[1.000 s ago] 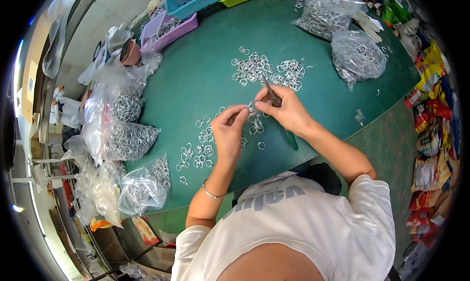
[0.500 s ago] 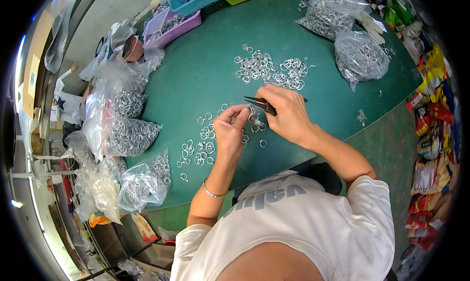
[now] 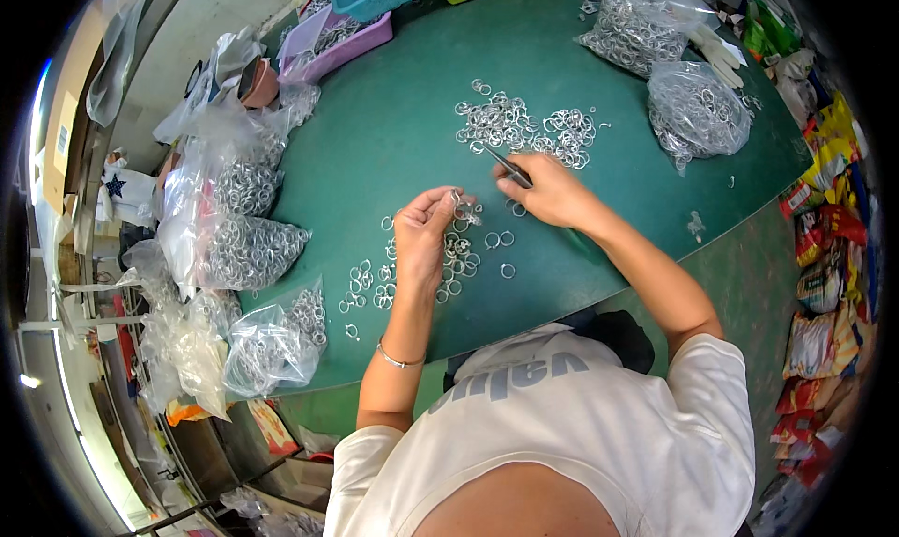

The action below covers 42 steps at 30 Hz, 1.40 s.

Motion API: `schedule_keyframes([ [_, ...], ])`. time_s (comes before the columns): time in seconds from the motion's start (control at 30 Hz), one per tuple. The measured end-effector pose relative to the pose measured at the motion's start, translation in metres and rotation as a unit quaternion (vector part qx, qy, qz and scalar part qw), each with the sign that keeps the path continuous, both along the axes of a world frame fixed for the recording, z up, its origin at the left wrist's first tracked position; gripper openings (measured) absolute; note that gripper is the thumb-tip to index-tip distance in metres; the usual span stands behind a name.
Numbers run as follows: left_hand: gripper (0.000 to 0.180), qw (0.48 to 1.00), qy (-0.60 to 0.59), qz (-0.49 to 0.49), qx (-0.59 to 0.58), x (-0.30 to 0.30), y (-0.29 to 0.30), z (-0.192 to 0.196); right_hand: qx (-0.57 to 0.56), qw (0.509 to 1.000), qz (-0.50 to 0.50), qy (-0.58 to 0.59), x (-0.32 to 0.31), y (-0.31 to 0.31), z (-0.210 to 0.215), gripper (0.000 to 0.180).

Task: The person picks up metal decorative rings from a table by hand and uses a tool to separate or process them before placing them into a small pile.

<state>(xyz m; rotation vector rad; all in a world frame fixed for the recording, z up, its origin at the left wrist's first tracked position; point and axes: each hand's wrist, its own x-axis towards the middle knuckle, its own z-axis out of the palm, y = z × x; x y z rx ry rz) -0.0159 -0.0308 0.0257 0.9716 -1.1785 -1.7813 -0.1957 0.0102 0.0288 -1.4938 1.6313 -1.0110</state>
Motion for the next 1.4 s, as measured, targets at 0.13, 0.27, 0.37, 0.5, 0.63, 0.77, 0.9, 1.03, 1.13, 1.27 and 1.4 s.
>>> schedule_keyframes([
  [0.13,0.013,0.997,0.063,-0.014,-0.042,0.000,-0.001,-0.014,0.192,0.919,0.078,-0.335,0.011,0.000,0.013,0.017],
  [0.27,0.014,0.977,0.185,-0.029,0.099,0.000,0.002,-0.019,0.188,0.912,0.067,-0.357,0.019,0.001,0.008,0.015],
  [0.37,0.014,0.972,0.193,-0.014,0.130,0.002,0.006,-0.017,0.160,0.920,0.032,-0.355,0.021,0.002,0.009,0.015],
  [0.5,0.014,0.981,0.170,-0.038,0.086,0.008,0.007,-0.011,0.109,0.959,0.017,-0.262,0.024,0.004,0.014,0.015],
  [0.63,0.013,0.982,0.148,-0.096,0.070,0.016,0.007,-0.007,0.089,0.964,0.024,-0.248,0.022,0.007,0.023,0.016],
  [0.77,0.018,0.995,0.076,-0.066,0.009,0.016,0.009,-0.006,0.066,0.972,0.017,-0.226,0.023,0.008,0.026,0.014],
  [0.9,0.017,0.995,0.025,0.002,-0.101,0.004,0.017,0.006,0.013,0.968,0.032,-0.247,0.024,0.009,0.017,0.012],
  [1.03,0.014,0.961,-0.118,0.006,-0.248,0.004,0.018,0.009,0.054,0.989,0.041,-0.131,0.021,0.014,0.027,0.012],
  [1.13,0.014,0.986,-0.022,0.031,-0.161,0.003,0.015,0.005,0.022,0.996,0.026,-0.081,0.027,0.019,0.031,0.012],
  [1.27,0.014,0.998,0.032,0.029,-0.047,0.006,0.013,0.006,-0.077,0.992,0.017,0.097,0.026,0.021,0.026,0.012],
  [1.4,0.015,0.998,0.028,0.011,-0.058,0.007,0.015,0.007,-0.103,0.972,0.030,0.207,0.025,0.026,0.016,0.014],
])
